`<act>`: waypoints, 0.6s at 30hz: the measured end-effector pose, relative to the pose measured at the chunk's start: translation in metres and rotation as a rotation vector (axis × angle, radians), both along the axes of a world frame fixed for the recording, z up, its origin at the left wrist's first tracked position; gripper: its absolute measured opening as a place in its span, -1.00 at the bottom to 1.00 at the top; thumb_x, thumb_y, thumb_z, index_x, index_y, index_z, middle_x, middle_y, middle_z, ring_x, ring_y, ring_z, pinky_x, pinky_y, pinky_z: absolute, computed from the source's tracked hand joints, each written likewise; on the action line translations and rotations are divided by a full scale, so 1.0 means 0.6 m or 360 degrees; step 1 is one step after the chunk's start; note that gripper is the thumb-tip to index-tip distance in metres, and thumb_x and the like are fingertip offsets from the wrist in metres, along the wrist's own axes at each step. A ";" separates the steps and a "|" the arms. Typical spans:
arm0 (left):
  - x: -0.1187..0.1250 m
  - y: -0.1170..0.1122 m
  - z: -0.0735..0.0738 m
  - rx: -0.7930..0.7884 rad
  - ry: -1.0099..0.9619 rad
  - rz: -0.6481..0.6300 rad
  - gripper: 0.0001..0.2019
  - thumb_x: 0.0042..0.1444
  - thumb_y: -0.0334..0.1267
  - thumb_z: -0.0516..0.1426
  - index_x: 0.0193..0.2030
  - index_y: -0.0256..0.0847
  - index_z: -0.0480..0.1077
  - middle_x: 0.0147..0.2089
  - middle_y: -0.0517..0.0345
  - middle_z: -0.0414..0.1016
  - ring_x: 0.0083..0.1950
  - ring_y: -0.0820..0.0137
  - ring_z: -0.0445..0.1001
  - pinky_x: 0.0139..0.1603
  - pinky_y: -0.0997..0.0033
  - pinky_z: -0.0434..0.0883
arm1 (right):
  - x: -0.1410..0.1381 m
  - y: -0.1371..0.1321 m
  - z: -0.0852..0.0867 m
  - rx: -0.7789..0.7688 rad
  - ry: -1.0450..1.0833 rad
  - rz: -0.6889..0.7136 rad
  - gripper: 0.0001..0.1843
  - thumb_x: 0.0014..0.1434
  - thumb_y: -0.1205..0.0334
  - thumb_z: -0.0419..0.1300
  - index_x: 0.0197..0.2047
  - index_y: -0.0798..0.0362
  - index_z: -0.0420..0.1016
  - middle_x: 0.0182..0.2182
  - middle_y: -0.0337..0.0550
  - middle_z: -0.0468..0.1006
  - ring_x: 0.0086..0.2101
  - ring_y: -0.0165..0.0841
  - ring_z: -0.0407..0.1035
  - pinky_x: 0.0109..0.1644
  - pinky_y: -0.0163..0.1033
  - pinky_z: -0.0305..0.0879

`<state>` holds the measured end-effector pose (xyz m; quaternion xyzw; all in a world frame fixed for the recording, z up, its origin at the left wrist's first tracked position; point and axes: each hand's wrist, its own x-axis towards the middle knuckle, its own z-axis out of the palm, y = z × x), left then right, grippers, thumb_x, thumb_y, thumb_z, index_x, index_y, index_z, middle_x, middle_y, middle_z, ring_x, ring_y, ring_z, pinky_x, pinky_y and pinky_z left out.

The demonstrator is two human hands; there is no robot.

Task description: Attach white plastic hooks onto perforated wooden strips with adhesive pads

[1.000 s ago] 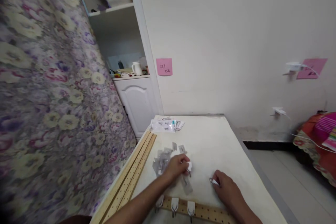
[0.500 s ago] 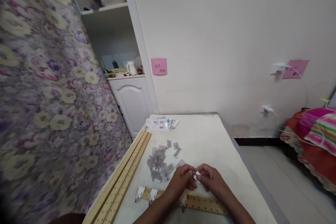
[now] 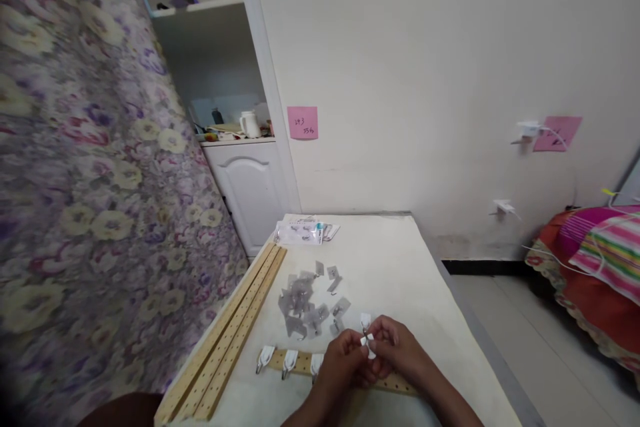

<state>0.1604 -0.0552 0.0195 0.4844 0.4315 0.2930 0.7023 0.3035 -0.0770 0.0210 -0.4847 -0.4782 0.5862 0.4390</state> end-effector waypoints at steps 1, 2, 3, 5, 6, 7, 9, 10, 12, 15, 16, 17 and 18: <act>0.000 -0.003 0.000 0.0031 0.0007 0.0017 -0.79 -0.15 -0.14 0.10 -0.42 -0.13 0.15 -0.64 0.31 0.37 -0.63 0.44 0.36 -0.58 0.47 0.26 | 0.001 -0.004 0.002 -0.0016 0.0025 0.0004 -0.68 -0.04 0.00 0.24 -0.35 0.04 0.30 -0.62 -0.38 0.43 -0.62 -0.47 0.37 -0.55 -0.39 0.24; -0.001 -0.005 0.000 0.0096 0.0030 0.0036 -0.82 -0.14 -0.16 0.10 -0.43 -0.13 0.16 -0.64 0.32 0.35 -0.63 0.44 0.36 -0.58 0.45 0.27 | 0.002 -0.008 0.004 -0.0044 0.0059 -0.0003 -0.68 -0.01 -0.02 0.22 -0.34 0.04 0.31 -0.61 -0.35 0.45 -0.59 -0.46 0.39 -0.52 -0.38 0.26; -0.003 -0.007 0.002 0.0205 0.0080 0.0060 -0.86 -0.12 -0.19 0.09 -0.44 -0.13 0.18 -0.62 0.32 0.34 -0.61 0.43 0.36 -0.55 0.44 0.28 | 0.004 -0.011 0.007 -0.0077 0.0102 -0.0018 -0.67 0.02 -0.05 0.19 -0.34 0.04 0.32 -0.57 -0.32 0.47 -0.56 -0.45 0.40 -0.50 -0.37 0.27; -0.010 -0.010 0.008 0.0586 0.0258 0.0099 -0.93 -0.05 -0.23 0.07 -0.44 -0.14 0.25 -0.53 0.26 0.36 -0.50 0.41 0.39 -0.44 0.41 0.31 | 0.005 -0.018 0.010 -0.0148 0.0198 -0.0048 -0.65 0.06 -0.11 0.13 -0.35 0.04 0.33 -0.47 -0.27 0.50 -0.51 -0.45 0.41 -0.47 -0.36 0.30; -0.014 -0.011 0.012 0.0827 0.0364 0.0099 -0.95 -0.01 -0.25 0.06 -0.43 -0.14 0.29 -0.46 0.22 0.38 -0.42 0.40 0.40 -0.37 0.40 0.32 | 0.005 -0.021 0.012 -0.0181 0.0246 -0.0048 -0.63 0.06 -0.12 0.12 -0.35 0.04 0.33 -0.43 -0.25 0.50 -0.50 -0.45 0.41 -0.46 -0.35 0.30; -0.018 -0.012 0.017 0.1061 0.0466 0.0074 -0.93 0.03 -0.27 0.04 -0.41 -0.13 0.32 -0.40 0.19 0.39 -0.34 0.39 0.39 -0.30 0.40 0.31 | 0.005 -0.023 0.014 -0.0204 0.0293 -0.0037 -0.63 0.07 -0.13 0.11 -0.35 0.04 0.34 -0.40 -0.24 0.50 -0.50 -0.46 0.40 -0.46 -0.34 0.31; -0.025 -0.013 0.026 0.1410 0.0628 -0.0030 -0.87 0.09 -0.33 -0.01 -0.37 -0.11 0.35 -0.31 0.15 0.39 -0.25 0.38 0.36 -0.21 0.41 0.28 | 0.004 -0.025 0.017 -0.0221 0.0378 -0.0001 -0.64 0.07 -0.11 0.13 -0.34 0.04 0.35 -0.40 -0.23 0.49 -0.51 -0.48 0.38 -0.44 -0.35 0.31; -0.028 -0.012 0.030 0.1503 0.0676 -0.0097 -0.84 0.11 -0.35 -0.03 -0.34 -0.10 0.36 -0.28 0.13 0.38 -0.22 0.38 0.35 -0.19 0.41 0.27 | 0.004 -0.025 0.018 -0.0216 0.0415 0.0006 -0.66 0.06 -0.09 0.15 -0.33 0.05 0.35 -0.42 -0.25 0.47 -0.52 -0.50 0.37 -0.42 -0.36 0.31; -0.031 -0.012 0.037 0.1577 0.0732 -0.0203 -0.80 0.11 -0.38 -0.04 -0.28 -0.08 0.37 -0.23 0.12 0.38 -0.20 0.38 0.35 -0.18 0.43 0.28 | 0.004 -0.025 0.021 -0.0183 0.0463 -0.0002 -0.69 0.03 -0.03 0.20 -0.32 0.05 0.37 -0.46 -0.28 0.44 -0.51 -0.53 0.33 -0.43 -0.41 0.27; -0.032 -0.012 0.043 0.1585 0.0722 -0.0208 -0.77 0.11 -0.39 -0.05 -0.22 -0.07 0.38 -0.18 0.11 0.37 -0.17 0.39 0.35 -0.16 0.44 0.28 | 0.004 -0.024 0.024 -0.0149 0.0484 -0.0024 -0.70 -0.04 0.05 0.29 -0.28 0.04 0.40 -0.50 -0.33 0.38 -0.56 -0.56 0.26 -0.48 -0.44 0.21; -0.031 -0.013 0.043 0.1568 0.0693 -0.0172 -0.77 0.12 -0.39 -0.05 -0.23 -0.07 0.38 -0.19 0.12 0.37 -0.17 0.39 0.36 -0.16 0.44 0.28 | 0.004 -0.024 0.024 -0.0146 0.0480 -0.0025 -0.69 -0.06 0.08 0.30 -0.28 0.04 0.41 -0.51 -0.34 0.37 -0.57 -0.57 0.25 -0.49 -0.44 0.20; -0.030 -0.014 0.043 0.1546 0.0651 -0.0129 -0.78 0.12 -0.39 -0.06 -0.25 -0.08 0.38 -0.21 0.12 0.38 -0.18 0.40 0.36 -0.15 0.44 0.28 | 0.003 -0.023 0.024 -0.0146 0.0471 -0.0021 -0.69 -0.08 0.10 0.31 -0.27 0.04 0.41 -0.51 -0.34 0.37 -0.57 -0.57 0.24 -0.49 -0.44 0.19; -0.029 -0.015 0.042 0.1517 0.0600 -0.0080 -0.78 0.13 -0.39 -0.06 -0.26 -0.09 0.38 -0.23 0.12 0.38 -0.19 0.40 0.36 -0.15 0.44 0.28 | 0.003 -0.023 0.023 -0.0146 0.0459 -0.0016 -0.68 -0.09 0.11 0.32 -0.27 0.04 0.42 -0.51 -0.34 0.37 -0.56 -0.57 0.25 -0.48 -0.44 0.20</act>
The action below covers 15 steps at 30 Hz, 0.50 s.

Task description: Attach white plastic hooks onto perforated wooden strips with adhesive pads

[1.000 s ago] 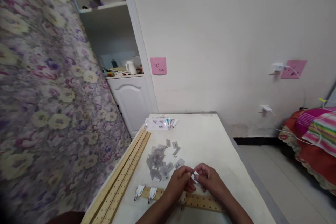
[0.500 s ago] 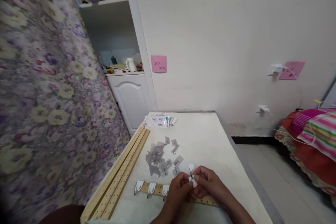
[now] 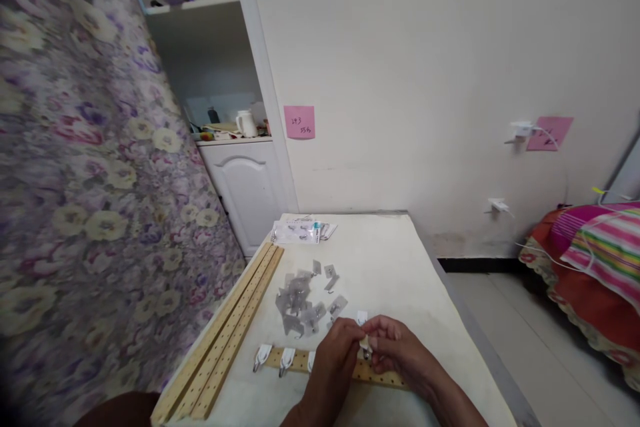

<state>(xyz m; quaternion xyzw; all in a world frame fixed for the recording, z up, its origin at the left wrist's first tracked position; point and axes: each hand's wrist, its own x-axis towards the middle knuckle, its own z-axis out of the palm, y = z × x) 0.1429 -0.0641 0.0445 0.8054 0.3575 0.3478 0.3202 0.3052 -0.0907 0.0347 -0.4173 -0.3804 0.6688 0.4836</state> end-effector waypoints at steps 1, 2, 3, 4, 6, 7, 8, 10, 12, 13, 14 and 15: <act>0.001 -0.001 -0.002 -0.0030 -0.0070 0.0024 -0.79 0.13 -0.39 -0.06 -0.28 -0.10 0.38 -0.25 0.12 0.39 -0.19 0.40 0.36 -0.15 0.43 0.28 | 0.000 0.001 -0.002 0.0004 -0.0012 0.0003 -0.68 -0.11 0.13 0.33 -0.27 0.04 0.42 -0.51 -0.34 0.37 -0.56 -0.56 0.27 -0.48 -0.43 0.20; 0.003 -0.002 -0.003 -0.0065 -0.0135 0.0044 -0.80 0.12 -0.39 -0.05 -0.28 -0.10 0.38 -0.25 0.12 0.40 -0.18 0.39 0.37 -0.14 0.43 0.29 | -0.001 0.002 -0.004 0.0014 -0.0024 -0.0007 -0.68 -0.12 0.15 0.33 -0.27 0.04 0.42 -0.51 -0.34 0.37 -0.55 -0.55 0.28 -0.48 -0.43 0.20; 0.005 -0.003 -0.006 -0.0114 -0.0194 0.0062 -0.80 0.13 -0.37 -0.05 -0.27 -0.11 0.39 -0.25 0.12 0.41 -0.18 0.39 0.38 -0.14 0.42 0.29 | -0.001 0.003 -0.007 0.0031 -0.0039 -0.0028 -0.68 -0.12 0.16 0.32 -0.27 0.04 0.41 -0.52 -0.35 0.37 -0.56 -0.55 0.28 -0.50 -0.43 0.19; 0.006 -0.004 -0.008 -0.0190 -0.0246 0.0082 -0.80 0.13 -0.35 -0.05 -0.26 -0.11 0.39 -0.25 0.12 0.42 -0.18 0.38 0.39 -0.14 0.41 0.30 | -0.001 0.004 -0.010 0.0056 -0.0063 -0.0054 -0.70 -0.12 0.17 0.32 -0.28 0.05 0.41 -0.53 -0.36 0.36 -0.57 -0.55 0.27 -0.51 -0.43 0.18; 0.010 -0.004 -0.013 -0.0453 -0.0346 0.0119 -0.80 0.14 -0.27 -0.05 -0.24 -0.13 0.39 -0.33 0.13 0.44 -0.28 0.38 0.42 -0.22 0.40 0.34 | 0.000 0.007 -0.015 0.0118 -0.0138 -0.0103 -0.73 -0.10 0.17 0.29 -0.31 0.05 0.40 -0.57 -0.37 0.35 -0.60 -0.56 0.24 -0.53 -0.44 0.15; 0.011 -0.004 -0.016 -0.0610 -0.0405 0.0132 -0.79 0.14 -0.22 -0.04 -0.22 -0.15 0.38 -0.39 0.15 0.43 -0.35 0.39 0.43 -0.28 0.40 0.35 | 0.001 0.009 -0.017 0.0148 -0.0180 -0.0112 -0.75 -0.09 0.16 0.28 -0.33 0.06 0.39 -0.59 -0.38 0.34 -0.61 -0.57 0.21 -0.54 -0.44 0.13; 0.012 -0.003 -0.019 -0.0753 -0.0470 0.0140 -0.79 0.13 -0.18 -0.04 -0.20 -0.16 0.37 -0.45 0.18 0.41 -0.41 0.40 0.42 -0.34 0.41 0.36 | 0.001 0.010 -0.018 0.0175 -0.0216 -0.0110 -0.77 -0.08 0.15 0.27 -0.35 0.06 0.38 -0.61 -0.39 0.33 -0.62 -0.57 0.19 -0.55 -0.44 0.12; 0.014 0.001 -0.025 -0.0924 -0.0582 0.0143 -0.79 0.09 -0.14 0.02 -0.20 -0.18 0.34 -0.49 0.23 0.39 -0.45 0.41 0.42 -0.40 0.43 0.36 | 0.000 0.012 -0.018 0.0219 -0.0255 -0.0096 -0.77 -0.08 0.14 0.26 -0.37 0.07 0.38 -0.63 -0.40 0.30 -0.64 -0.57 0.14 -0.58 -0.43 0.09; 0.014 0.006 -0.028 -0.0942 -0.0618 0.0139 -0.81 0.02 -0.16 0.10 -0.25 -0.19 0.35 -0.48 0.23 0.40 -0.44 0.43 0.41 -0.41 0.46 0.35 | -0.002 0.013 -0.015 0.0258 -0.0273 -0.0078 -0.77 -0.08 0.13 0.27 -0.38 0.06 0.37 -0.63 -0.41 0.29 -0.65 -0.58 0.12 -0.59 -0.43 0.07; 0.014 0.009 -0.029 -0.0932 -0.0612 0.0133 -0.83 -0.02 -0.18 0.13 -0.30 -0.20 0.35 -0.48 0.23 0.40 -0.44 0.44 0.41 -0.41 0.48 0.34 | -0.003 0.013 -0.014 0.0274 -0.0279 -0.0071 -0.77 -0.08 0.13 0.27 -0.38 0.06 0.37 -0.62 -0.40 0.29 -0.64 -0.57 0.12 -0.59 -0.43 0.07; 0.014 0.012 -0.029 -0.0932 -0.0604 0.0131 -0.85 -0.04 -0.20 0.14 -0.34 -0.20 0.36 -0.49 0.24 0.40 -0.46 0.46 0.40 -0.43 0.50 0.32 | -0.004 0.014 -0.013 0.0287 -0.0282 -0.0068 -0.76 -0.08 0.12 0.27 -0.38 0.06 0.37 -0.61 -0.40 0.29 -0.64 -0.57 0.12 -0.59 -0.43 0.08; 0.014 0.015 -0.030 -0.0945 -0.0600 0.0136 -0.87 -0.06 -0.22 0.15 -0.39 -0.21 0.35 -0.52 0.24 0.39 -0.48 0.48 0.38 -0.45 0.51 0.30 | -0.005 0.014 -0.012 0.0294 -0.0284 -0.0068 -0.75 -0.09 0.11 0.28 -0.38 0.06 0.37 -0.60 -0.40 0.30 -0.64 -0.57 0.12 -0.59 -0.43 0.08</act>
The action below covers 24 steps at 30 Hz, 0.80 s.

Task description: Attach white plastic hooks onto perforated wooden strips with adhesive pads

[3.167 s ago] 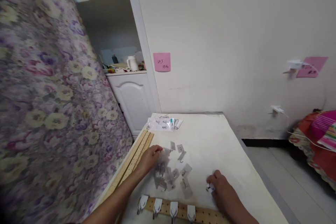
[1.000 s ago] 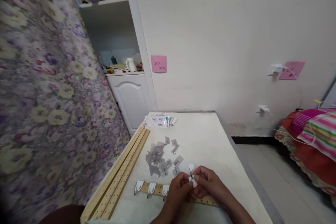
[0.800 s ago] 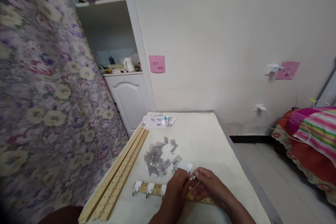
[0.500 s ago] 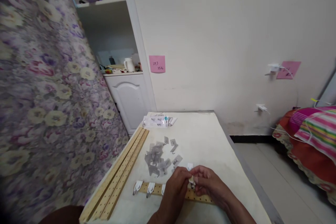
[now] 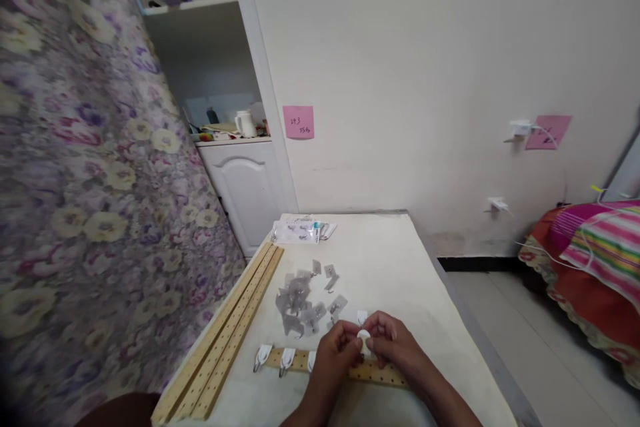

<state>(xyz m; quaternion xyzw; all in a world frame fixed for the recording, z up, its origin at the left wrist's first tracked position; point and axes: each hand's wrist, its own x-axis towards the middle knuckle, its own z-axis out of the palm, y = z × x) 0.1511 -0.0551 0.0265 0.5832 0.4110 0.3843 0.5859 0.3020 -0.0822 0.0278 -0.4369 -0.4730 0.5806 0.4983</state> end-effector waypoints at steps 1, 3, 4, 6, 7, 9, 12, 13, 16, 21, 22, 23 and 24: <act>0.000 0.003 -0.001 -0.0023 -0.0005 0.0001 -0.88 -0.07 -0.23 0.15 -0.42 -0.22 0.35 -0.55 0.25 0.38 -0.52 0.49 0.35 -0.48 0.52 0.28 | -0.001 0.001 0.001 0.0004 -0.0001 -0.0008 -0.74 -0.08 0.10 0.28 -0.38 0.06 0.37 -0.60 -0.40 0.30 -0.63 -0.57 0.13 -0.58 -0.42 0.09; 0.001 0.007 -0.003 -0.0104 -0.0044 0.0009 -0.89 -0.09 -0.24 0.14 -0.46 -0.23 0.32 -0.62 0.28 0.35 -0.58 0.52 0.31 -0.52 0.52 0.24 | -0.002 0.002 0.002 -0.0007 -0.0001 -0.0040 -0.72 -0.06 0.05 0.26 -0.35 0.06 0.37 -0.61 -0.40 0.29 -0.63 -0.56 0.15 -0.56 -0.41 0.12; 0.001 0.008 -0.004 -0.0156 -0.0076 0.0022 -0.89 -0.09 -0.25 0.14 -0.46 -0.22 0.30 -0.64 0.30 0.33 -0.60 0.52 0.31 -0.54 0.52 0.24 | -0.003 0.002 0.002 -0.0018 -0.0001 -0.0057 -0.71 -0.03 0.03 0.24 -0.34 0.06 0.37 -0.62 -0.39 0.30 -0.62 -0.55 0.17 -0.55 -0.41 0.14; 0.001 0.009 -0.008 -0.0263 -0.0174 0.0076 -0.88 -0.11 -0.26 0.14 -0.44 -0.21 0.27 -0.63 0.31 0.34 -0.59 0.51 0.34 -0.53 0.52 0.26 | -0.003 0.002 0.001 -0.0047 0.0008 -0.0078 -0.69 0.01 -0.02 0.20 -0.33 0.06 0.37 -0.60 -0.37 0.32 -0.61 -0.54 0.21 -0.52 -0.40 0.17; 0.001 0.008 -0.009 -0.0324 -0.0233 0.0114 -0.87 -0.11 -0.27 0.15 -0.44 -0.21 0.26 -0.60 0.30 0.36 -0.57 0.50 0.37 -0.52 0.52 0.27 | -0.003 0.002 0.001 -0.0062 0.0012 -0.0082 -0.67 0.02 -0.05 0.19 -0.33 0.06 0.37 -0.58 -0.36 0.35 -0.60 -0.54 0.23 -0.52 -0.40 0.18; 0.000 0.006 -0.009 -0.0446 -0.0360 0.0184 -0.86 -0.12 -0.28 0.15 -0.42 -0.21 0.24 -0.56 0.30 0.37 -0.52 0.49 0.42 -0.49 0.52 0.30 | -0.003 0.002 -0.001 -0.0094 0.0002 -0.0061 -0.66 0.02 -0.06 0.18 -0.35 0.07 0.36 -0.54 -0.32 0.40 -0.58 -0.54 0.26 -0.51 -0.40 0.20; -0.002 0.003 -0.006 -0.0578 -0.0570 0.0207 -0.82 -0.13 -0.28 0.18 -0.43 -0.20 0.22 -0.54 0.32 0.35 -0.51 0.51 0.42 -0.48 0.52 0.31 | -0.005 0.003 -0.010 -0.0124 -0.0072 0.0020 -0.66 -0.04 -0.02 0.25 -0.33 0.07 0.35 -0.51 -0.29 0.45 -0.56 -0.51 0.32 -0.49 -0.39 0.25; -0.003 0.002 -0.005 -0.0613 -0.0636 0.0197 -0.81 -0.14 -0.28 0.18 -0.43 -0.20 0.21 -0.54 0.31 0.36 -0.52 0.51 0.41 -0.48 0.52 0.31 | -0.007 0.004 -0.014 -0.0124 -0.0090 0.0041 -0.65 -0.07 0.00 0.28 -0.32 0.07 0.35 -0.50 -0.29 0.46 -0.55 -0.50 0.33 -0.48 -0.38 0.26; -0.006 0.000 -0.003 -0.0695 -0.0739 0.0196 -0.79 -0.17 -0.29 0.19 -0.40 -0.19 0.22 -0.53 0.30 0.37 -0.52 0.50 0.42 -0.46 0.50 0.33 | -0.012 0.009 -0.027 -0.0114 -0.0089 0.0036 -0.63 -0.15 0.07 0.34 -0.33 0.05 0.33 -0.47 -0.31 0.45 -0.54 -0.49 0.35 -0.48 -0.37 0.28; -0.011 0.000 -0.002 -0.0741 -0.0720 0.0251 -0.69 -0.21 -0.36 0.17 -0.23 -0.20 0.29 -0.53 0.33 0.35 -0.51 0.48 0.43 -0.44 0.47 0.34 | -0.018 0.014 -0.034 -0.0085 -0.0125 -0.0016 -0.74 -0.05 0.11 0.25 -0.37 0.05 0.29 -0.56 -0.34 0.43 -0.57 -0.47 0.36 -0.50 -0.36 0.25; -0.012 0.000 -0.003 -0.0742 -0.0727 0.0234 -0.69 -0.21 -0.36 0.17 -0.23 -0.22 0.31 -0.51 0.31 0.37 -0.51 0.49 0.43 -0.44 0.47 0.34 | -0.018 0.015 -0.033 -0.0069 -0.0146 -0.0016 -0.76 -0.03 0.12 0.24 -0.38 0.05 0.29 -0.58 -0.35 0.43 -0.58 -0.47 0.35 -0.50 -0.36 0.25; -0.012 0.000 -0.003 -0.0743 -0.0739 0.0221 -0.70 -0.21 -0.37 0.17 -0.24 -0.23 0.32 -0.48 0.29 0.40 -0.50 0.50 0.42 -0.44 0.48 0.33 | -0.018 0.015 -0.032 -0.0050 -0.0165 -0.0019 -0.78 -0.02 0.14 0.23 -0.39 0.06 0.29 -0.60 -0.35 0.42 -0.59 -0.48 0.34 -0.50 -0.36 0.24; -0.013 -0.001 -0.004 -0.0747 -0.0752 0.0219 -0.71 -0.20 -0.38 0.17 -0.25 -0.24 0.32 -0.47 0.27 0.41 -0.50 0.51 0.42 -0.44 0.49 0.32 | -0.018 0.015 -0.031 -0.0029 -0.0179 -0.0017 -0.80 -0.02 0.15 0.22 -0.41 0.06 0.29 -0.61 -0.35 0.41 -0.60 -0.48 0.33 -0.51 -0.37 0.22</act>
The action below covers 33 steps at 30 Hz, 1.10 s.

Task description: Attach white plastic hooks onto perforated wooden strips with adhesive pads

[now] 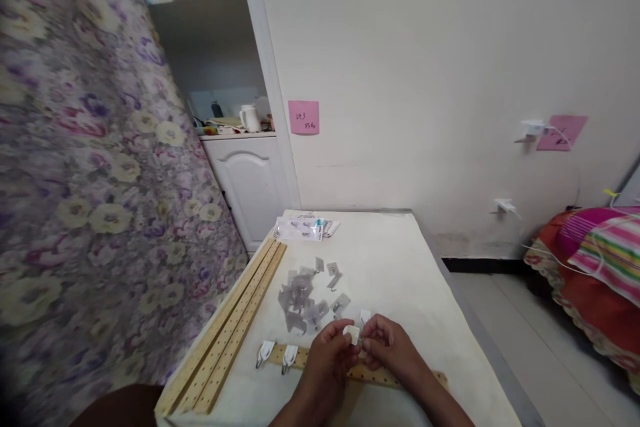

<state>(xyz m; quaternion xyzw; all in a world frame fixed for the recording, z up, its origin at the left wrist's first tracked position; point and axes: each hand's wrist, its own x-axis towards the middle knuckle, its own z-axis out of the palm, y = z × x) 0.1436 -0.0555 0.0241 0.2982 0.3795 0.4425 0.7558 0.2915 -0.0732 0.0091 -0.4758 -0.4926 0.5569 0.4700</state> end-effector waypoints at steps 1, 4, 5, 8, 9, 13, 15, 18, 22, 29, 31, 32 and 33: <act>0.000 0.000 0.000 -0.0012 -0.0013 0.0006 -0.72 -0.20 -0.38 0.18 -0.25 -0.24 0.32 -0.47 0.27 0.42 -0.51 0.51 0.42 -0.45 0.50 0.32 | 0.000 -0.001 0.001 0.0018 -0.0008 0.0010 -0.81 -0.01 0.17 0.21 -0.41 0.07 0.29 -0.61 -0.35 0.41 -0.60 -0.49 0.32 -0.51 -0.37 0.21; -0.001 0.002 0.003 -0.0086 -0.0044 0.0015 -0.74 -0.19 -0.39 0.18 -0.27 -0.25 0.33 -0.51 0.26 0.42 -0.52 0.52 0.42 -0.47 0.53 0.30 | -0.001 -0.005 0.008 0.0059 -0.0012 0.0049 -0.85 0.00 0.20 0.20 -0.41 0.06 0.30 -0.60 -0.35 0.41 -0.60 -0.49 0.31 -0.50 -0.37 0.20; -0.003 0.004 0.005 -0.0108 -0.0052 0.0000 -0.75 -0.19 -0.40 0.18 -0.28 -0.26 0.33 -0.53 0.26 0.42 -0.53 0.52 0.41 -0.48 0.54 0.30 | -0.002 -0.007 0.011 0.0070 -0.0017 0.0061 -0.86 0.00 0.22 0.20 -0.40 0.06 0.30 -0.59 -0.35 0.41 -0.59 -0.48 0.32 -0.48 -0.36 0.21; -0.010 0.014 0.019 -0.0127 -0.0048 -0.0080 -0.79 -0.18 -0.43 0.18 -0.32 -0.28 0.34 -0.52 0.21 0.46 -0.55 0.55 0.40 -0.49 0.58 0.29 | -0.008 -0.012 0.020 0.0117 -0.0061 0.0047 -0.87 0.01 0.23 0.20 -0.40 0.05 0.30 -0.58 -0.35 0.41 -0.56 -0.47 0.33 -0.45 -0.35 0.22; -0.013 0.018 0.024 -0.0121 -0.0034 -0.0109 -0.80 -0.19 -0.44 0.18 -0.33 -0.29 0.34 -0.51 0.20 0.47 -0.55 0.55 0.40 -0.49 0.58 0.30 | -0.010 -0.013 0.022 0.0136 -0.0071 0.0034 -0.87 0.02 0.22 0.19 -0.40 0.05 0.30 -0.58 -0.34 0.42 -0.55 -0.47 0.33 -0.43 -0.34 0.23; -0.028 0.031 0.041 -0.0100 -0.0011 -0.0182 -0.79 -0.20 -0.45 0.21 -0.34 -0.32 0.38 -0.52 0.19 0.46 -0.55 0.57 0.39 -0.48 0.60 0.31 | -0.018 -0.010 0.020 0.0117 0.0020 0.0018 -0.81 0.04 0.13 0.20 -0.38 0.04 0.30 -0.58 -0.31 0.46 -0.53 -0.43 0.37 -0.40 -0.31 0.28; -0.033 0.032 0.046 -0.0087 -0.0036 -0.0238 -0.77 -0.20 -0.43 0.23 -0.31 -0.33 0.40 -0.51 0.17 0.46 -0.54 0.57 0.40 -0.47 0.60 0.31 | -0.020 -0.008 0.015 0.0023 0.0154 0.0045 -0.74 -0.01 0.07 0.24 -0.37 0.04 0.30 -0.53 -0.28 0.49 -0.52 -0.42 0.39 -0.41 -0.30 0.30; -0.036 0.028 0.049 -0.0022 0.0009 -0.0329 -0.73 -0.23 -0.39 0.26 -0.29 -0.33 0.41 -0.49 0.16 0.47 -0.53 0.54 0.41 -0.48 0.56 0.30 | -0.020 -0.004 0.006 -0.0097 0.0359 0.0028 -0.69 -0.07 0.05 0.29 -0.36 0.05 0.32 -0.48 -0.27 0.49 -0.50 -0.44 0.40 -0.40 -0.30 0.32; -0.033 0.018 0.046 0.0087 0.0117 -0.0411 -0.73 -0.26 -0.38 0.27 -0.32 -0.31 0.42 -0.46 0.18 0.46 -0.50 0.49 0.42 -0.44 0.49 0.30 | -0.018 0.000 0.001 -0.0096 0.0478 -0.0078 -0.73 -0.05 0.09 0.29 -0.38 0.06 0.34 -0.58 -0.33 0.44 -0.52 -0.48 0.35 -0.40 -0.35 0.29; -0.027 0.016 0.033 0.0179 0.0202 -0.0426 -0.76 -0.24 -0.42 0.23 -0.34 -0.28 0.37 -0.45 0.23 0.42 -0.48 0.54 0.38 -0.47 0.53 0.19 | -0.016 0.003 0.001 -0.0013 0.0433 -0.0151 -0.74 -0.10 0.15 0.32 -0.42 0.05 0.33 -0.59 -0.38 0.37 -0.57 -0.53 0.26 -0.49 -0.42 0.22; -0.025 0.014 0.030 0.0185 0.0203 -0.0443 -0.80 -0.21 -0.42 0.21 -0.36 -0.28 0.35 -0.47 0.22 0.43 -0.51 0.55 0.36 -0.49 0.53 0.15 | -0.016 0.002 0.002 0.0014 0.0442 -0.0184 -0.73 -0.10 0.14 0.31 -0.40 0.04 0.32 -0.58 -0.39 0.36 -0.57 -0.54 0.26 -0.50 -0.42 0.20; -0.025 0.013 0.029 0.0167 0.0189 -0.0459 -0.81 -0.20 -0.41 0.20 -0.37 -0.28 0.34 -0.48 0.22 0.43 -0.52 0.55 0.35 -0.50 0.53 0.13 | -0.016 0.002 0.003 0.0028 0.0444 -0.0201 -0.73 -0.10 0.14 0.31 -0.37 0.03 0.33 -0.56 -0.39 0.37 -0.57 -0.54 0.26 -0.51 -0.42 0.20; -0.024 0.011 0.028 0.0142 0.0169 -0.0464 -0.82 -0.18 -0.39 0.19 -0.37 -0.27 0.33 -0.50 0.22 0.43 -0.54 0.55 0.35 -0.51 0.53 0.11 | -0.015 0.002 0.004 0.0035 0.0431 -0.0213 -0.72 -0.09 0.13 0.30 -0.34 0.03 0.33 -0.55 -0.39 0.38 -0.57 -0.53 0.27 -0.51 -0.42 0.20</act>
